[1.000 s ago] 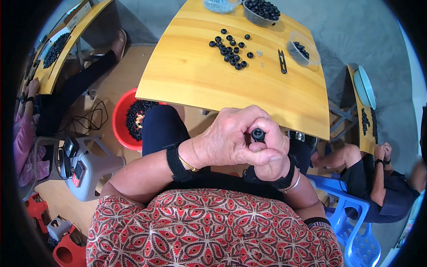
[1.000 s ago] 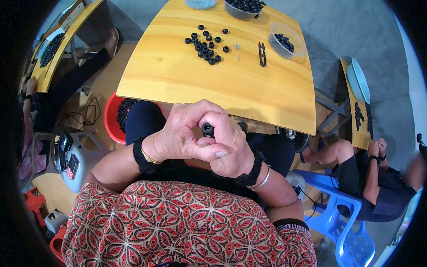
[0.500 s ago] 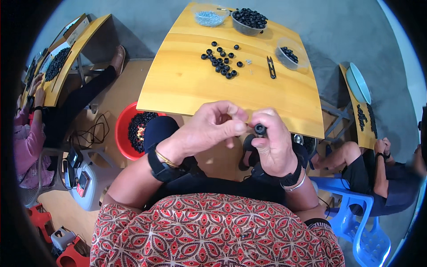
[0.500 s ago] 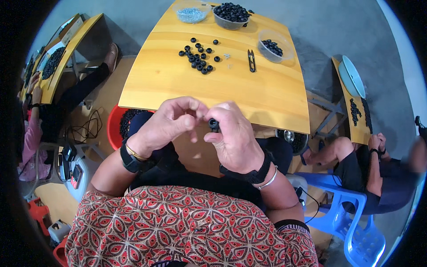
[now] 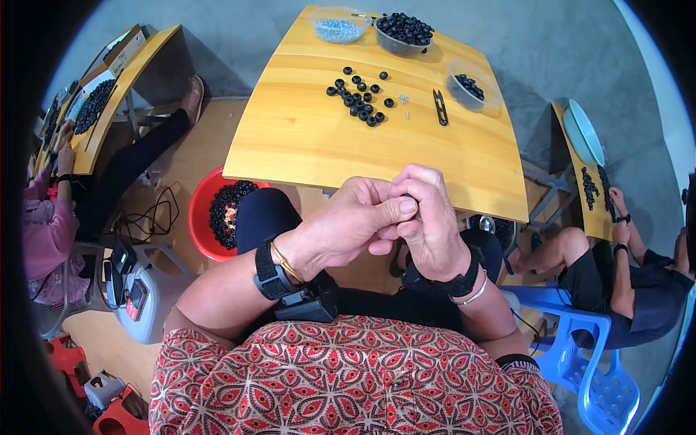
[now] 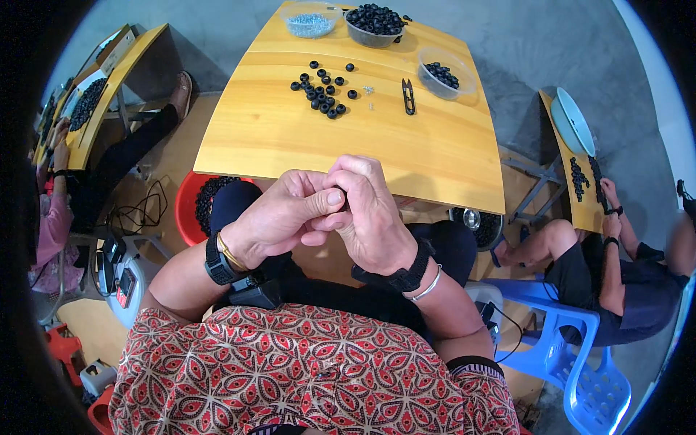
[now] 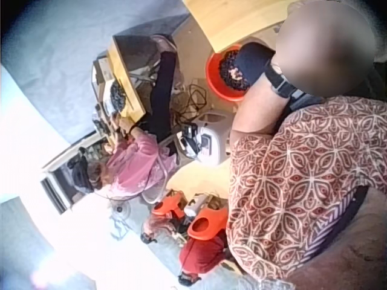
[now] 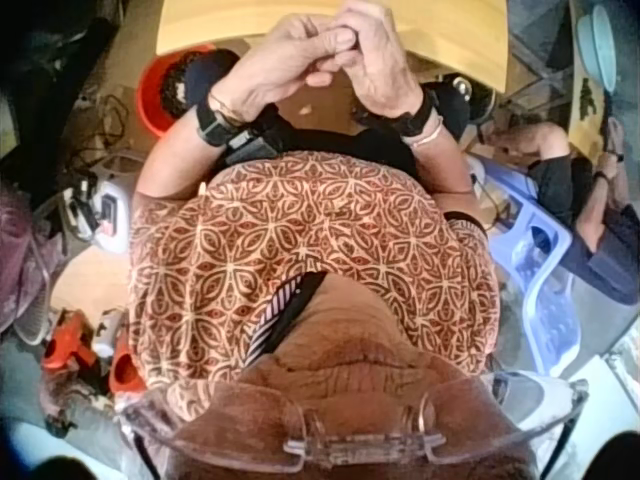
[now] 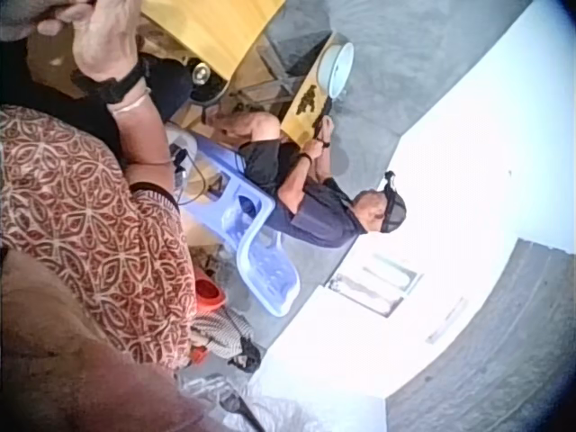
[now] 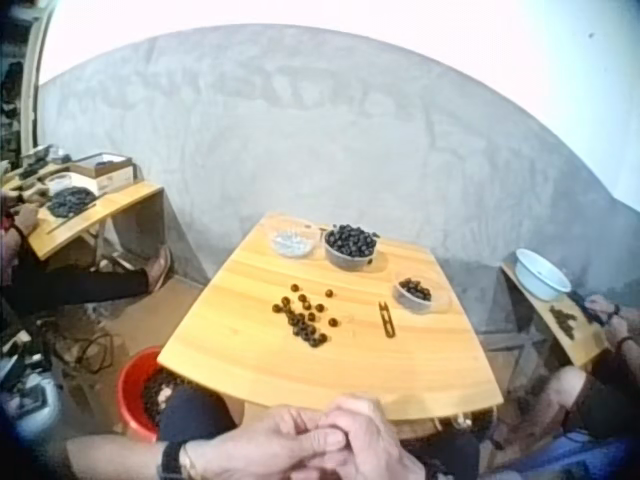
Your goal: Assembling small black plastic components by hand and using tweezers.
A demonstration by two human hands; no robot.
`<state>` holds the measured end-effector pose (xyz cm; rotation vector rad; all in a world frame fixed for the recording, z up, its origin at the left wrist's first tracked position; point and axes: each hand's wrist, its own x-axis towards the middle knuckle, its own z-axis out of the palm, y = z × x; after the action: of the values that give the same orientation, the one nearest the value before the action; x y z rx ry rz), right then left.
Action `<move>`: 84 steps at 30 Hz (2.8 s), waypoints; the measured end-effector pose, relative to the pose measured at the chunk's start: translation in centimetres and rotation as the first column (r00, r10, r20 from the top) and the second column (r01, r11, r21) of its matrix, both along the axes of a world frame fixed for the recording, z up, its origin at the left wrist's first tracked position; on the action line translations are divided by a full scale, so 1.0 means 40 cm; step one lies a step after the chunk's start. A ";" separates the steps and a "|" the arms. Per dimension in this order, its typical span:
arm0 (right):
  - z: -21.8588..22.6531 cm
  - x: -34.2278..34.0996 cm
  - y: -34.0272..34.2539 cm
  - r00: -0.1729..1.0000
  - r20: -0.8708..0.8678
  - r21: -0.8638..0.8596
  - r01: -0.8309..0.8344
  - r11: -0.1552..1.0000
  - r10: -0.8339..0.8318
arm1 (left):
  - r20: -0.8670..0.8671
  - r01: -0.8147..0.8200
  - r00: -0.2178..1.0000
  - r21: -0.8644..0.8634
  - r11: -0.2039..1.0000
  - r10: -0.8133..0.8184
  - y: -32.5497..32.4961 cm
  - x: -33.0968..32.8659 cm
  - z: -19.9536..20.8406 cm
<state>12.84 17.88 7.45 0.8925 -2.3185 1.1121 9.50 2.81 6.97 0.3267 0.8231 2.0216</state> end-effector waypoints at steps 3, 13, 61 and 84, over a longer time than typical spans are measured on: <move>-0.015 -0.003 0.000 1.000 0.030 -0.053 0.000 0.999 0.002 | 0.006 -0.002 1.000 -0.027 1.000 0.002 0.003 0.000 -0.003; 0.015 0.009 0.008 0.996 0.077 -0.033 0.049 0.998 -0.046 | -0.656 -0.350 0.728 -0.104 0.931 0.201 -0.012 -0.007 -0.008; 0.015 -0.010 0.012 0.995 0.105 -0.090 0.006 0.996 0.004 | 0.017 0.051 0.999 0.060 0.997 -0.052 0.011 -0.038 -0.001; 0.023 0.015 0.025 0.991 0.112 -0.281 0.106 0.954 -0.077 | -0.660 -0.386 0.726 -0.163 0.908 0.191 0.016 -0.025 -0.022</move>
<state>13.43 18.86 8.36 0.6267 -2.1745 1.4349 8.48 3.45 6.10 0.7776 1.6739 2.0439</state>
